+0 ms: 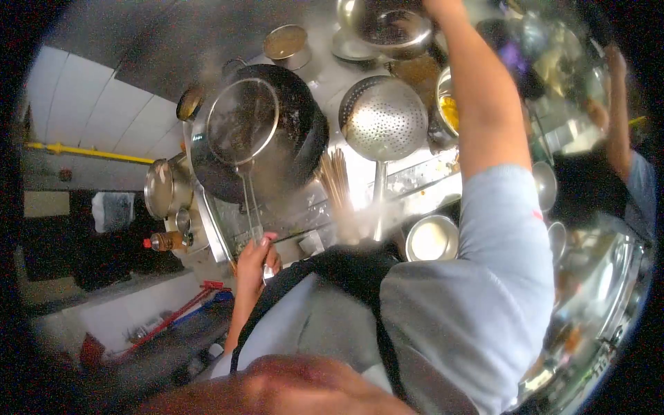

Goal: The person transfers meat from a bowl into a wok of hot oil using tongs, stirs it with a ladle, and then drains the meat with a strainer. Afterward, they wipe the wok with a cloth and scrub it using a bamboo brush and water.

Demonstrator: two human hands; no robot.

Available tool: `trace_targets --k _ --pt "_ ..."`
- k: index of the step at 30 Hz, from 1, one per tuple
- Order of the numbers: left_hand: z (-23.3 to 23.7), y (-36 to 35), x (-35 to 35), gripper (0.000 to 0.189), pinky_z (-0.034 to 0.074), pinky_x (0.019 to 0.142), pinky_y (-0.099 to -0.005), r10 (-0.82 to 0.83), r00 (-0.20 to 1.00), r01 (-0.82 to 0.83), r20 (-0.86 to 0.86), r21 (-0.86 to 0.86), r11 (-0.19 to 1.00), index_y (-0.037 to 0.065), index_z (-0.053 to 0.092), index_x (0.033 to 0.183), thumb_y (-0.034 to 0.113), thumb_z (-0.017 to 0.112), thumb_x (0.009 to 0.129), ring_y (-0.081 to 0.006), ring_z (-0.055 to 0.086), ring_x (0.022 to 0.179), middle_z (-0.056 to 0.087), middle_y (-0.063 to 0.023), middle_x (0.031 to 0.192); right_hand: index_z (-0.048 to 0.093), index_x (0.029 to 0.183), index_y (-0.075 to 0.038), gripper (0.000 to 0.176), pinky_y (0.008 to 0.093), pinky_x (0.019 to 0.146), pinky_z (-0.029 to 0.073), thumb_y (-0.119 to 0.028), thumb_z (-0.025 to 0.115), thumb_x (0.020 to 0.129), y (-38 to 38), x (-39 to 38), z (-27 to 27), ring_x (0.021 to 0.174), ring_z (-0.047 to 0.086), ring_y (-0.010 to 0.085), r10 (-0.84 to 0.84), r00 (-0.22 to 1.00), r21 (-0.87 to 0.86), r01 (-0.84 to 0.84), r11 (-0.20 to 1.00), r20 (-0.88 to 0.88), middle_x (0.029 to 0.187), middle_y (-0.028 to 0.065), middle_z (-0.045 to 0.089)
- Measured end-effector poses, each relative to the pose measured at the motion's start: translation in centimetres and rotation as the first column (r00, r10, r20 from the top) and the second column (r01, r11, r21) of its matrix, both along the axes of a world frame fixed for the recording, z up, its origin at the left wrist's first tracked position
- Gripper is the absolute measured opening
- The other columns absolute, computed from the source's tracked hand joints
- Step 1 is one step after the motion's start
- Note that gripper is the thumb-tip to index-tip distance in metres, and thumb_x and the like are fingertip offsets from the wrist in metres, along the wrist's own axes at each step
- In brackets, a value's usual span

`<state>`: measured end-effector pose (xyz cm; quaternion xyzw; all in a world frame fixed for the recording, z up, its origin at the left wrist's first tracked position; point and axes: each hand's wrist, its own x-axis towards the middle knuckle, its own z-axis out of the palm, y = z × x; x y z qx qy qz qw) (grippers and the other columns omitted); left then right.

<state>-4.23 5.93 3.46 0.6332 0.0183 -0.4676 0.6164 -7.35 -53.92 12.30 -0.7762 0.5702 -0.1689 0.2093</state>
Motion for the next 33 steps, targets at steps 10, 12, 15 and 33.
trace_targets --k 10,12,15,33 --pt "1.3 -1.7 -1.2 0.03 0.039 0.041 -0.0294 0.129 0.99 -0.131 0.048 0.044 0.99 0.0 0.048 0.114 0.025 0.051 0.098 -0.0161 0.046 0.044 0.044 -0.0034 0.059 0.07 0.101 -0.006 0.052 0.0443 0.092 0.045 -0.053 0.061 0.079 -18.0 -7.2 -20.6 0.109 0.059 0.0387 0.024 0.988 -0.079 -0.037 0.996 -0.154 0.111 0.0208 0.065" --pt "0.9 -1.5 -1.1 0.032 0.039 0.041 -0.029 0.123 0.991 -0.124 0.057 0.028 0.992 -0.001 0.048 0.114 0.026 0.052 0.098 -0.0156 0.046 0.044 0.044 -0.0033 0.058 0.07 0.101 -0.007 0.057 0.0447 0.093 0.045 -0.058 0.06 0.079 -18.7 -8.6 -21.9 0.11 0.059 0.0396 0.02 1.0 -0.031 -0.02 0.999 -0.019 0.111 0.0218 0.065" --pt "1.3 -1.7 -0.9 0.032 0.039 0.041 -0.0284 0.122 0.993 -0.122 -0.004 0.021 0.992 -0.001 0.049 0.113 0.026 0.053 0.097 -0.0151 0.046 0.044 0.045 -0.0028 0.057 0.061 0.113 0.002 0.071 0.0461 0.092 0.044 -0.062 0.056 0.082 -14.4 -11.3 -18.9 0.107 0.059 0.042 -0.255 0.929 -0.242 0.321 0.916 0.268 0.111 0.0277 0.062" --pt "0.3 9.9 5.3 0.029 0.042 0.045 -0.0258 -0.112 0.98 0.121 0.164 -0.047 0.991 0.0 0.056 0.112 0.025 0.052 0.098 -0.0117 0.05 0.049 0.048 -0.0003 0.06 0.058 0.112 0.006 0.052 0.0424 0.083 0.049 -0.034 0.069 0.08 53.2 -4.4 -26.3 0.087 0.062 0.038 0.706 0.674 0.213 -0.739 0.639 0.218 0.092 0.0234 0.062"
